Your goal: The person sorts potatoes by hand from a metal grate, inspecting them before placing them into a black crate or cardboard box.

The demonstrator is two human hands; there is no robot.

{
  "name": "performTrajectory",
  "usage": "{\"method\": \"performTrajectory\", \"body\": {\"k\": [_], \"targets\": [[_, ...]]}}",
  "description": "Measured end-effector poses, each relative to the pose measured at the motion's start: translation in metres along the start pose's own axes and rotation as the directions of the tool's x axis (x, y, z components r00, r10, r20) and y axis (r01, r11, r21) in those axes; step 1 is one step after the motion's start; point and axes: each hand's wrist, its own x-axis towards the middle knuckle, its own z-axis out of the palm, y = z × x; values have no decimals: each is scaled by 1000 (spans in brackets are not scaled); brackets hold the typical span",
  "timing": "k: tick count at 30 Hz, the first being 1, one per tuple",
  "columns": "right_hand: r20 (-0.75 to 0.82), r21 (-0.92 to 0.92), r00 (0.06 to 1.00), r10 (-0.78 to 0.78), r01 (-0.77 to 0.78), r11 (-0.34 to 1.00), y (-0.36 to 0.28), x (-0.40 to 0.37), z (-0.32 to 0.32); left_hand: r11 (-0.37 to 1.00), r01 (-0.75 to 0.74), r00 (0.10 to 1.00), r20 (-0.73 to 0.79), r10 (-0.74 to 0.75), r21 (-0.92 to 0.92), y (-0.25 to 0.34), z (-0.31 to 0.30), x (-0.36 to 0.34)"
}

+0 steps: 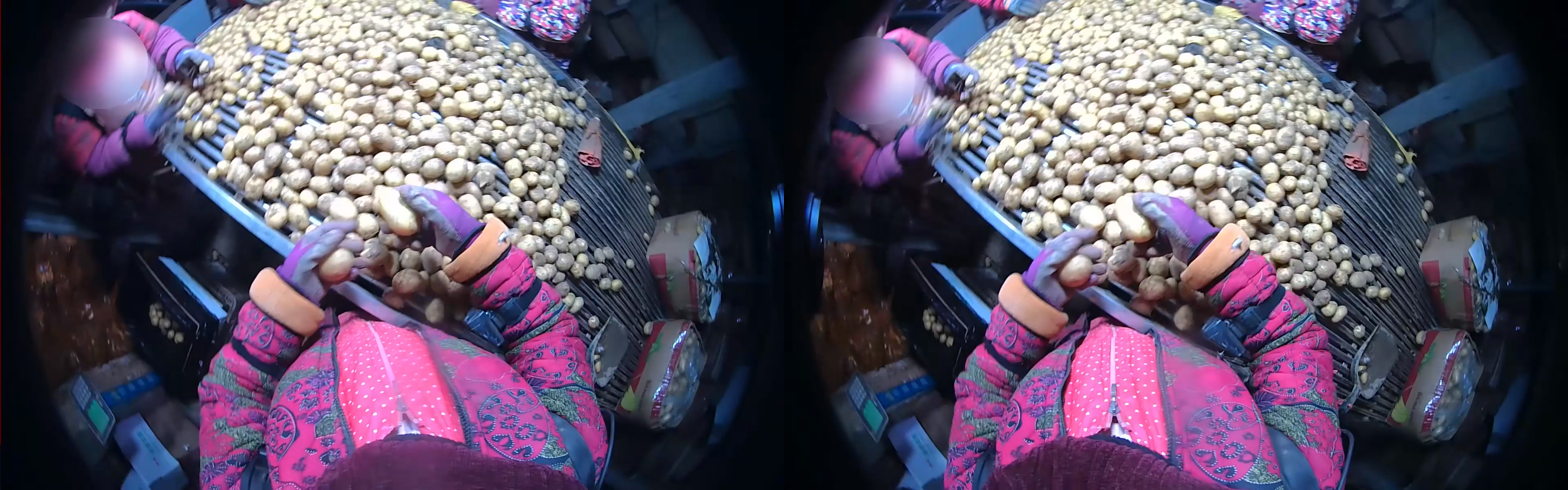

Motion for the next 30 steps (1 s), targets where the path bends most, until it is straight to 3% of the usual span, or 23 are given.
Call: {"method": "performTrajectory", "body": {"k": [1, 2, 4, 6, 8, 10, 12, 13, 17, 20, 24, 26, 30], "targets": [[143, -228, 989, -33, 66, 971, 6, 5, 1, 998, -23, 998, 54, 19, 57, -1, -1, 2], [258, -489, 927, -274, 370, 790, 11, 14, 16, 992, -49, 993, 112, 36, 116, -2, -2, 3], [303, -653, 934, -189, 348, 672, 10, 14, 36, 999, -39, 980, 198, 35, 16, -9, -1, 1], [435, -704, 888, -149, 439, 559, 9, 15, 39, 996, 81, 988, 137, -76, -31, -10, -16, -12], [288, -368, 958, 14, 97, 925, 18, 9, 46, 999, 36, 989, 146, -31, -31, -2, -20, -27], [374, -348, 924, 74, 66, 935, 25, 18, 44, 999, -17, 989, 149, 21, -31, -1, -29, -38], [508, -76, 860, 46, -8, 997, 33, 17, 55, 998, 32, 999, 7, -31, -57, -3, -41, -45], [494, -135, 867, 71, -5, 991, 23, 6, 67, 996, 12, 1000, 1, -12, -93, -3, -46, -50], [566, -123, 814, -132, 242, 962, 48, 25, 89, 975, 17, 993, -112, -43, -222, -7, -70, -68], [466, -101, 882, -70, 132, 986, 59, 30, 113, 960, -47, 997, -73, 27, -277, -13, -80, -82], [486, -106, 873, -37, 102, 989, 62, 37, 137, 944, -90, 986, -164, 38, -318, -8, -87, -111], [546, -101, 836, -51, 126, 987, 70, 48, 147, 947, -165, 981, -141, 129, -276, -5, -87, -128], [654, -57, 754, -56, 124, 991, 82, 56, 176, 886, -217, 976, -114, 187, -409, -14, -100, -151]]}}
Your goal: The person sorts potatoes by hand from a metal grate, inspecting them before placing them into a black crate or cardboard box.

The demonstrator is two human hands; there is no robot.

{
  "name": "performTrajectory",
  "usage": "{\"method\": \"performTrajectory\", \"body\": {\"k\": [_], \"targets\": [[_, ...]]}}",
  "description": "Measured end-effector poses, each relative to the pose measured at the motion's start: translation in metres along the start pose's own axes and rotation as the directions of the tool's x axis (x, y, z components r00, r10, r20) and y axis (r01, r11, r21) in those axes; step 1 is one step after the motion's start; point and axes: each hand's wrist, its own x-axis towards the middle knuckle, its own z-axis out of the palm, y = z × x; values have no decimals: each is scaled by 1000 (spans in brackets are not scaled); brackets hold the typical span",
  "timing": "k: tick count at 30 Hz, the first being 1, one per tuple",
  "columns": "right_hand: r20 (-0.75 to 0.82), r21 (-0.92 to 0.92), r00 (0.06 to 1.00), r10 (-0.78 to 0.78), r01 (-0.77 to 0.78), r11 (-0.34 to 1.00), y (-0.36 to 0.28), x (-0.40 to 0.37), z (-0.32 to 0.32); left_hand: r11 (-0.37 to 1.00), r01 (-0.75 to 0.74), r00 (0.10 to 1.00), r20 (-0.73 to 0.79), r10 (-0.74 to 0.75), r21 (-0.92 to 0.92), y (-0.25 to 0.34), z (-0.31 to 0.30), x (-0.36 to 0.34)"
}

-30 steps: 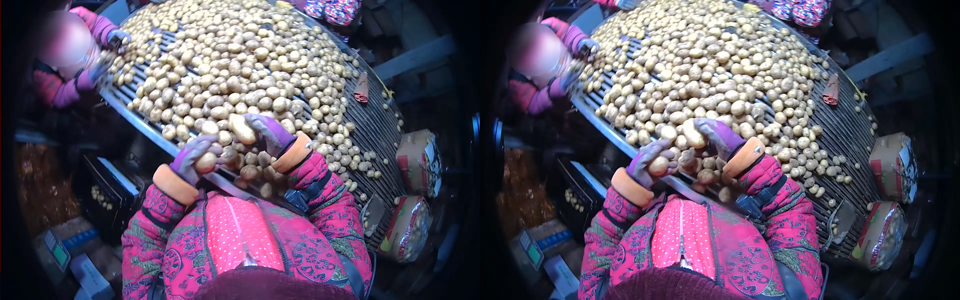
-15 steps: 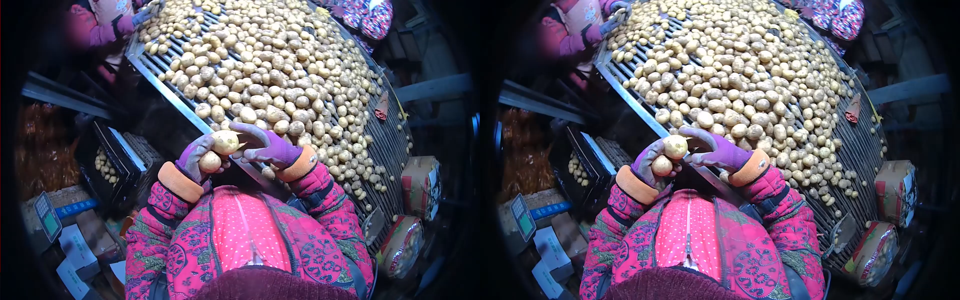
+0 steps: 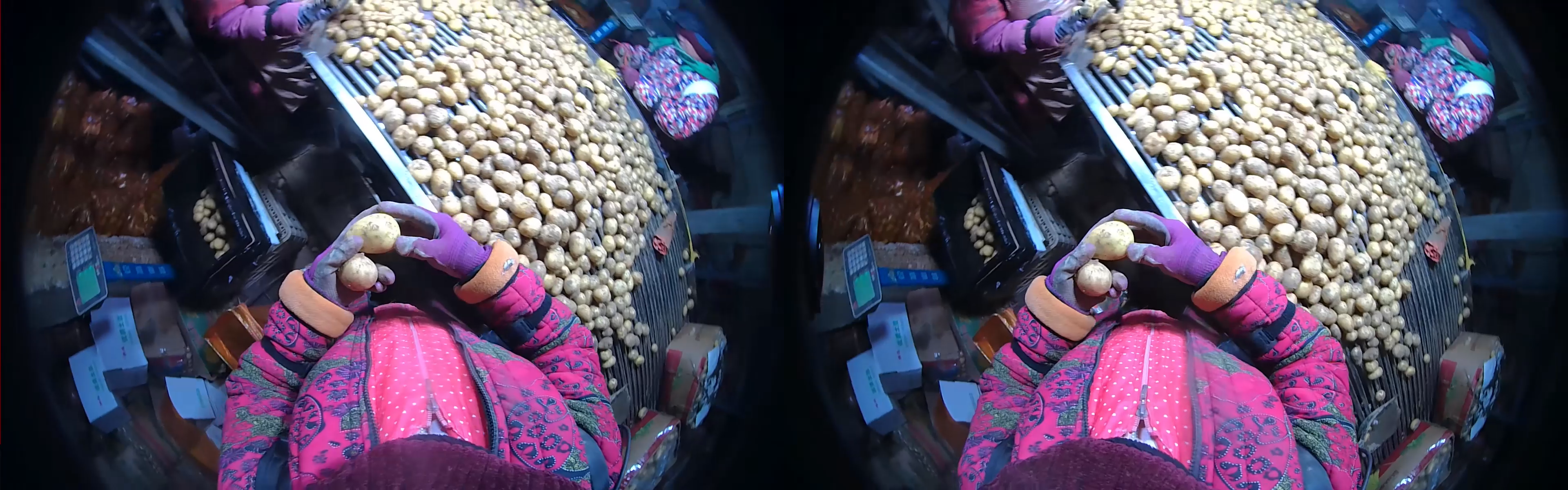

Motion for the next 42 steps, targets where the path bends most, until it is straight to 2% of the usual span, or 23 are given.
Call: {"method": "performTrajectory", "body": {"k": [4, 6, 8, 10, 12, 13, 15, 16, 17, 20, 23, 26, 27, 29, 30, 32, 33, 34, 36, 37, 38, 40, 42], "targets": [[89, -161, 995, 50, -36, 986, 2, 12, 16, 989, -140, 990, -40, 138, -38, -1, -23, -17], [-63, -287, 986, 154, -165, 943, 1, 9, 12, 980, -185, 980, -89, 179, -67, 3, -35, -36], [-63, -327, 993, 101, -116, 938, -7, 5, 6, 956, -290, 948, -154, 280, -51, 3, -64, -57], [-164, -309, 979, 118, -164, 937, 7, -9, -35, 930, -365, 898, -280, 339, -46, -2, -80, -94], [-333, -289, 938, 93, -196, 937, 7, -29, -45, 899, -401, 853, -428, 298, -174, -23, -124, -134], [-348, -298, 931, 107, -218, 929, 5, -39, -55, 888, -456, 742, -579, 339, -65, -29, -128, -151], [-385, -281, 917, 105, -224, 933, 5, -59, -71, 810, -571, 652, -673, 350, -132, -69, -184, -190], [-403, -253, 910, 96, -212, 944, 7, -67, -74, 805, -583, 488, -839, 241, -108, -76, -192, -202], [-441, -295, 895, 69, -218, 930, 4, -70, -71, 815, -578, 393, -890, 229, -46, -92, -223, -220], [-513, -264, 853, 93, -260, 929, 12, -77, -81, 909, -359, 104, -959, 264, 211, -144, -321, -295], [-465, -280, 881, 84, -237, 930, -15, -84, -74, 935, 88, -62, -935, 350, 344, -153, -416, -360], [-562, -316, 821, -97, -105, 943, -35, -110, -87, 789, 430, -177, -816, 550, 439, -97, -437, -355], [-594, -430, 777, -209, -88, 899, -37, -122, -99, 713, 489, -166, -750, 641, 502, -74, -427, -338], [-671, -533, 662, -333, -119, 838, -37, -148, -115, 534, 469, -33, -590, 807, 704, -32, -394, -283], [-645, -652, 635, -425, -167, 740, -34, -162, -124, 467, 365, 44, -516, 855, 805, -13, -364, -245], [-673, -674, 588, -448, -241, 698, -25, -192, -133, 357, -44, 133, -348, 928, 933, 13, -300, -139], [-536, -843, 618, -575, -426, 328, -24, -205, -137, 347, -166, 299, -288, 910, 923, 24, -263, -98], [-530, -837, 634, -563, -498, 227, -28, -212, -131, 352, -281, 448, -202, 871, 893, 32, -230, -61], [-522, -825, 648, -554, -549, 136, -27, -229, -119, 520, -319, 724, -151, 673, 793, 31, -183, 16], [-546, -783, 629, -553, -619, 68, -16, -240, -125, 262, -352, 715, 78, 695, 899, 21, -127, 45], [-585, -770, 635, -504, -630, 101, -12, -251, -127, -15, -388, 698, 304, 648, 922, 7, -73, 70], [-580, -782, 629, -517, -609, 137, 1, -271, -131, -283, -481, 685, 557, 469, 830, -9, -28, 116], [-669, -722, 598, -442, -664, 195, 0, -283, -124, -413, -565, 683, 686, 252, 714, -24, 21, 154]]}}
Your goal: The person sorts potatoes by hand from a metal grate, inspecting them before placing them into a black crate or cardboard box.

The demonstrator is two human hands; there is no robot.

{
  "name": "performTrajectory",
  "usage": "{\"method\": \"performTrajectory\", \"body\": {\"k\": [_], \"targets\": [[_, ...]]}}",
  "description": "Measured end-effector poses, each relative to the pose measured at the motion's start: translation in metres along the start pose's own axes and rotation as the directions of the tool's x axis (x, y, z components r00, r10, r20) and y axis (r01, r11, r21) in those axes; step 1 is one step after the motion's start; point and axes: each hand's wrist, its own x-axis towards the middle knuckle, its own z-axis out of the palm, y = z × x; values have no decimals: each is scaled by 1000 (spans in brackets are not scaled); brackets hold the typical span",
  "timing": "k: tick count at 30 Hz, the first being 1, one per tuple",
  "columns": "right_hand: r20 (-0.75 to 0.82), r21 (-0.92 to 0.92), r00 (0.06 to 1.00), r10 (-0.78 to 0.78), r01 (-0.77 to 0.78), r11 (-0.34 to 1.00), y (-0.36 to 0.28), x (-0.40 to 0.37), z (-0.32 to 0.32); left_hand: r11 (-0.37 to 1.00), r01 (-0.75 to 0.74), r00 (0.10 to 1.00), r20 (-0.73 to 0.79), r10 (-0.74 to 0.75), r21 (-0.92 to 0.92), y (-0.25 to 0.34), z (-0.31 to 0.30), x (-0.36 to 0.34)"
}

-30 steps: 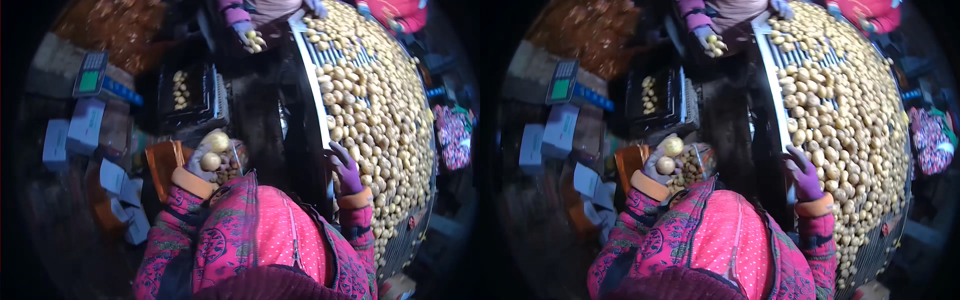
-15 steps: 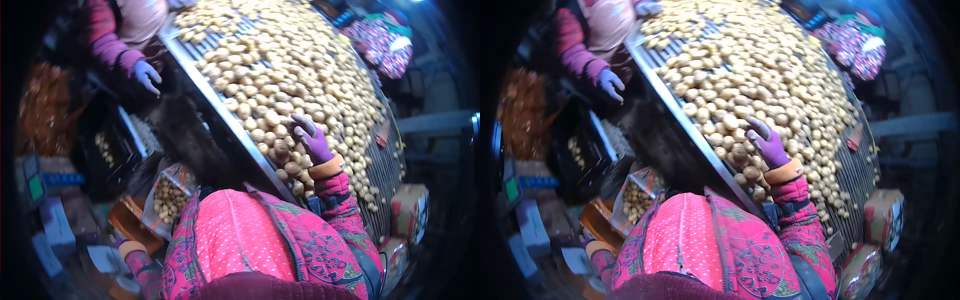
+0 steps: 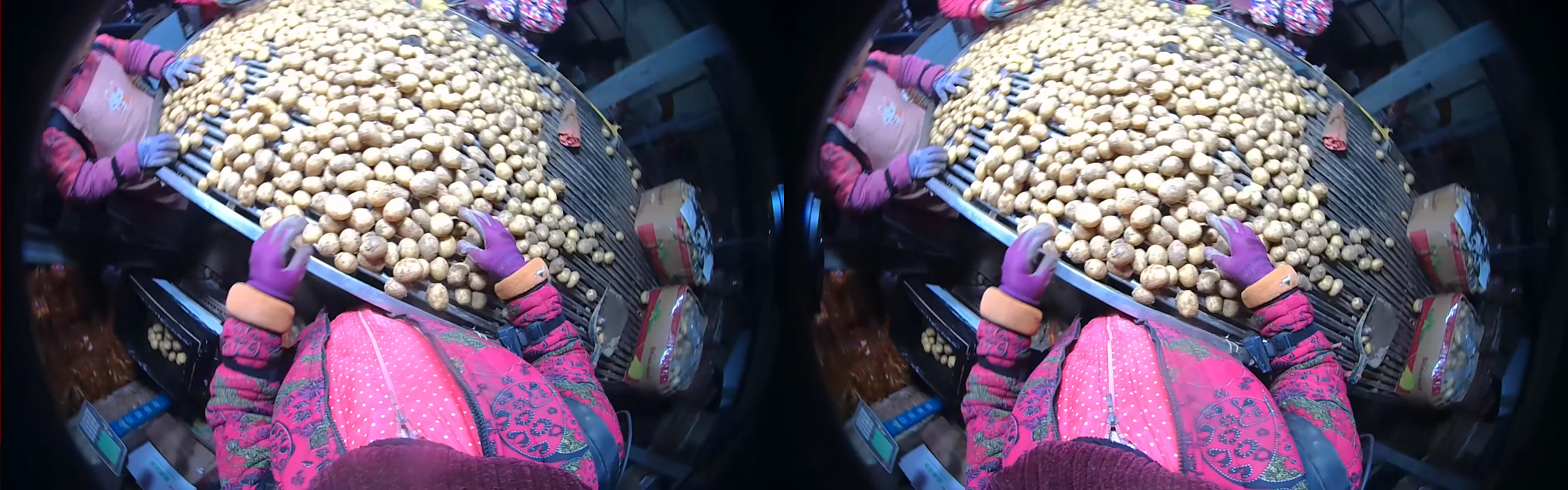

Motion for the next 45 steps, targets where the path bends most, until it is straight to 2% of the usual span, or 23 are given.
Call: {"method": "performTrajectory", "body": {"k": [4, 6, 9, 12, 14, 15, 16, 17, 18, 20, 24, 26, 28, 32, 33, 34, 36, 37, 39, 40, 42, 44, 45], "targets": [[-3, 69, 998, 61, -61, 996, 11, -4, -7, 917, -154, 959, 280, 49, 367, 11, 47, 60], [-21, 123, 996, 81, -78, 989, 15, -2, -9, 895, -72, 912, 393, -119, 440, 13, 58, 72], [-262, 41, 963, -66, 79, 996, 7, 15, -14, 889, -70, 887, 436, -152, 453, 14, 59, 86], [-219, 157, 963, -156, 192, 969, -22, 36, -21, 933, -13, 894, 422, -150, 359, 7, 57, 93], [-165, 104, 945, -282, 301, 948, -40, 52, -9, 973, 58, 935, 329, -131, 223, -5, 53, 88], [-125, 42, 942, -312, 319, 947, -46, 59, 3, 782, 532, 820, 430, -378, -326, -7, 46, 85], [-83, -14, 935, -346, 346, 938, -53, 66, 16, 142, 747, 631, 625, -459, -650, -10, 36, 79], [36, -51, 960, -276, 278, 959, -65, 73, 21, -37, 623, 699, 578, -421, -781, 2, 33, 75], [166, -63, 975, -151, 163, 985, -77, 82, 24, -282, 599, 669, 662, -339, -750, 12, 18, 67], [117, -165, 987, -113, 131, 977, -86, 98, 43, -473, 496, 710, 654, -262, -728, 24, 10, 54], [53, -179, 988, -143, 151, 972, -94, 110, 55, -594, 407, 693, 658, -294, -694, 35, -4, 40], [29, -103, 989, -144, 147, 984, -92, 109, 51, -638, 348, 748, 613, -253, -687, 34, -4, 33], [2, 178, 994, -107, 105, 978, -87, 109, 50, -599, 344, 767, 584, -264, -723, 37, -7, 29], [-6, 393, 991, -137, 128, 910, -88, 98, 51, -561, 394, 713, 627, -314, -728, 31, -1, 8], [75, 622, 992, -98, 31, 782, -90, 96, 51, -606, 405, 709, 654, -264, -685, 28, 2, 4], [68, 617, 993, -97, 35, 786, -97, 94, 48, -634, 388, 725, 647, -238, -669, 33, 2, 3], [256, 961, 964, -70, -246, 127, -113, 88, 41, -647, 356, 774, 601, -200, -674, 42, 4, -3], [264, 964, 956, -128, -265, 5, -122, 88, 37, -648, 354, 777, 598, -198, -674, 47, 2, -2], [253, 960, 950, -186, -270, -73, -132, 88, 37, -518, 481, 624, 692, -364, -707, 55, -3, -2], [238, 947, 941, -242, -280, -157, -137, 87, 37, -520, 476, 628, 688, -364, -709, 56, -4, -1], [226, 944, 936, -270, -279, -177, -148, 85, 35, -605, 494, 699, 699, -149, -624, 54, -7, 2], [186, 976, 949, -255, -208, -61, -154, 83, 38, -623, 500, 712, 695, -99, -601, 49, -9, 0], [123, 991, 957, -263, -104, 83, -159, 82, 39, -608, 496, 727, 679, -99, -620, 49, -11, -2]]}}
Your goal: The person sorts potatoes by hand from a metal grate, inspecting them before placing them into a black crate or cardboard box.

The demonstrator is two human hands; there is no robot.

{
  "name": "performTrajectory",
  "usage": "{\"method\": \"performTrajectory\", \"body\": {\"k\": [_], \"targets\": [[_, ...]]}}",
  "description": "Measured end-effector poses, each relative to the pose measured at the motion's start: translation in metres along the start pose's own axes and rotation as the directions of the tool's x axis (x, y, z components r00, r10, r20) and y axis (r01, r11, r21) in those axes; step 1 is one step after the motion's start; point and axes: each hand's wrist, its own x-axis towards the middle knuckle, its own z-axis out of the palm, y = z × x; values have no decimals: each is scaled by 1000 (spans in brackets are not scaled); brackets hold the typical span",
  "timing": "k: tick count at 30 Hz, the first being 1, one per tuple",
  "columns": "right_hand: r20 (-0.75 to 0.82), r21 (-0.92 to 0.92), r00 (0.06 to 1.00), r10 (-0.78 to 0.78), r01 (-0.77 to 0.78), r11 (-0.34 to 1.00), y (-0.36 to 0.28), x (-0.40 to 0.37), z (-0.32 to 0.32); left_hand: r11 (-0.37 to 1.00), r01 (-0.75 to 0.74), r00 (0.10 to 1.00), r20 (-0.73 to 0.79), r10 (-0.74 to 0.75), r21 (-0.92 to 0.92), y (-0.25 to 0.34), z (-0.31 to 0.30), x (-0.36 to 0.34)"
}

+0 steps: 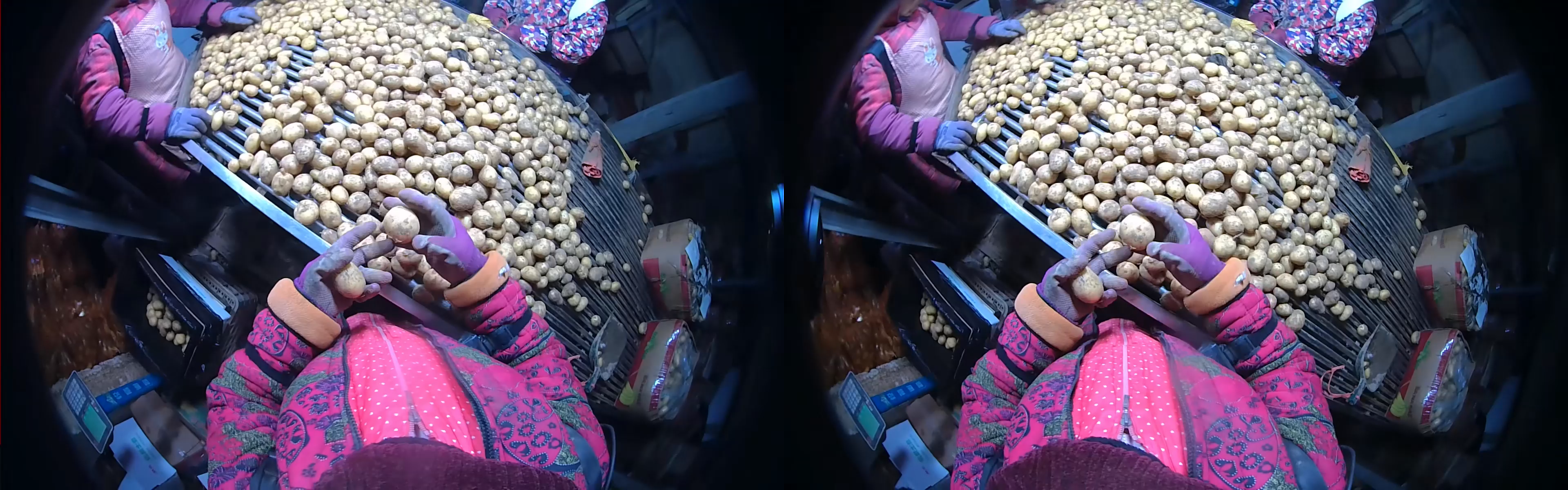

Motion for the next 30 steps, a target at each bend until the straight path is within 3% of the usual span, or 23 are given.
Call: {"method": "performTrajectory", "body": {"k": [1, 3, 4, 7, 9, 11, 12, 15, 16, 17, 18, 19, 22, 24, 26, 27, 29, 30], "targets": [[17, -39, 1000, -13, 14, 999, 1, 1, 7, 1000, -21, 1000, 12, 20, 20, 1, 0, -3], [106, -324, 994, 8, 27, 946, -2, -2, 24, 997, -27, 1000, -7, 27, 69, 3, 0, -7], [220, -568, 973, -74, 189, 801, -3, 1, 31, 996, -63, 997, 41, 61, 59, 2, 0, -6], [307, -668, 945, -109, 296, 682, -8, 5, 53, 992, -117, 980, 168, 107, 53, 4, -24, -11], [224, -681, 972, -73, 210, 702, -11, 3, 47, 991, -118, 990, -76, 122, 59, 12, -38, -35], [136, -732, 990, -46, 132, 668, -13, 0, 30, 971, -228, 968, -93, 234, 74, 20, -53, -65], [77, -715, 997, -31, 77, 695, -8, -6, 14, 945, -310, 921, -214, 325, 101, 27, -61, -86], [-150, -615, 989, 8, -99, 782, 0, -34, -29, 845, -516, 697, -505, 508, 138, 45, -111, -164], [-228, -562, 974, 11, -141, 815, 1, -44, -41, 823, -566, 641, -599, 479, 52, 57, -131, -192], [-306, -504, 952, 19, -179, 845, 3, -53, -55, 779, -618, 556, -639, 531, 109, 68, -161, -227], [-312, -512, 948, -53, -121, 851, 9, -61, -70, 758, -629, 482, -678, 555, 174, 84, -197, -262], [-348, -531, 936, -50, -153, 833, 6, -66, -79, 718, -606, 313, -727, 611, 342, 99, -225, -295], [-441, -530, 883, -157, -115, 840, -3, -72, -88, 737, -397, -111, -825, 554, 548, 129, -269, -369], [-503, -581, 832, -234, -125, 804, -11, -76, -102, 770, -236, -251, -803, 541, 592, 142, -286, -389], [-523, -658, 779, -345, -113, 744, -15, -91, -124, 779, -107, -229, -777, 586, 618, 160, -295, -365], [-558, -677, 743, -370, -150, 721, -21, -100, -124, 768, -55, -169, -764, 622, 638, 170, -293, -337], [-647, -604, 681, -343, -183, 776, -29, -117, -126, 703, 23, 25, -703, 710, 711, 168, -258, -254], [-650, -591, 683, -333, -180, 786, -32, -126, -125, 708, -74, 233, -678, 697, 702, 187, -292, -237]]}}
